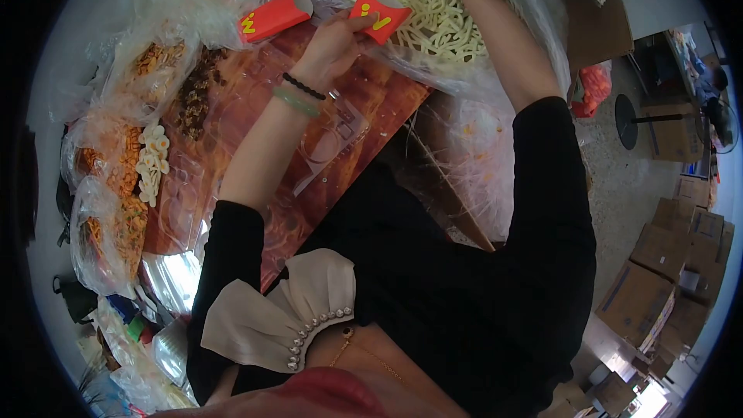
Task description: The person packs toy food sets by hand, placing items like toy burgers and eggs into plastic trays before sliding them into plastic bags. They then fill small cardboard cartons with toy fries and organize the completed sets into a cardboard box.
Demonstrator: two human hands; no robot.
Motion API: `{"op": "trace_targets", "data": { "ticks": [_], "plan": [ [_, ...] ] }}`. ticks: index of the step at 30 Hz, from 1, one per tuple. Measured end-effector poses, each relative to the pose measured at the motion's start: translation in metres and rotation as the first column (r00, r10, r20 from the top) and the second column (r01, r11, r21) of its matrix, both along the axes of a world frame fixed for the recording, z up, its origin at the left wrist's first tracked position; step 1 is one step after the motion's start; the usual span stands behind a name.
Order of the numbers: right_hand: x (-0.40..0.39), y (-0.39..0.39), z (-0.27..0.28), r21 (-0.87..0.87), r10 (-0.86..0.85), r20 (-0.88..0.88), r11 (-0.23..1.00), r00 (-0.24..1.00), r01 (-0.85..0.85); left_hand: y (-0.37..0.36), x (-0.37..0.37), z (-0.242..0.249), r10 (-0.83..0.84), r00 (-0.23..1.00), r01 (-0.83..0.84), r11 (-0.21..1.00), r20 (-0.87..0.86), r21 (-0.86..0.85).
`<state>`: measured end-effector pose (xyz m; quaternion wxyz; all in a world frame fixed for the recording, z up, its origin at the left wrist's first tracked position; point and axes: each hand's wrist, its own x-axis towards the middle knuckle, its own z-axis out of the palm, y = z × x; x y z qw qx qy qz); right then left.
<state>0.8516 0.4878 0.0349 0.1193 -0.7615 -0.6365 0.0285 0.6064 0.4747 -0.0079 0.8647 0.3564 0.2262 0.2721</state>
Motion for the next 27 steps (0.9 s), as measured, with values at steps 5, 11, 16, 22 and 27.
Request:
{"op": "trace_targets", "data": {
  "ticks": [5, 11, 16, 22, 27],
  "plan": [
    [-0.029, -0.024, 0.016, -0.189, -0.033, -0.076, 0.982, 0.997, 0.018, 0.0, 0.007, -0.001, 0.049, 0.998, -0.05, 0.999, -0.046, -0.01],
    [-0.02, -0.016, 0.014, -0.249, -0.013, -0.152, 0.968, 0.988, -0.026, 0.004, 0.01, -0.009, 0.011, 0.999, -0.012, 0.999, -0.033, -0.035],
    [-0.038, -0.021, 0.029, -0.275, -0.134, -0.257, 0.959, 0.957, 0.061, 0.006, 0.013, -0.013, 0.061, 0.997, -0.064, 0.996, -0.046, -0.058],
    [-0.03, -0.023, 0.031, -0.099, -0.037, -0.157, 0.995, 0.987, 0.021, 0.003, 0.022, 0.004, 0.077, 0.98, -0.052, 0.989, -0.186, 0.136],
    [-0.023, -0.013, 0.003, 0.079, 0.27, -0.021, 0.96, 0.963, -0.267, 0.007, 0.034, 0.008, 0.14, 0.973, -0.124, 0.988, -0.181, 0.094]
  ]
}}
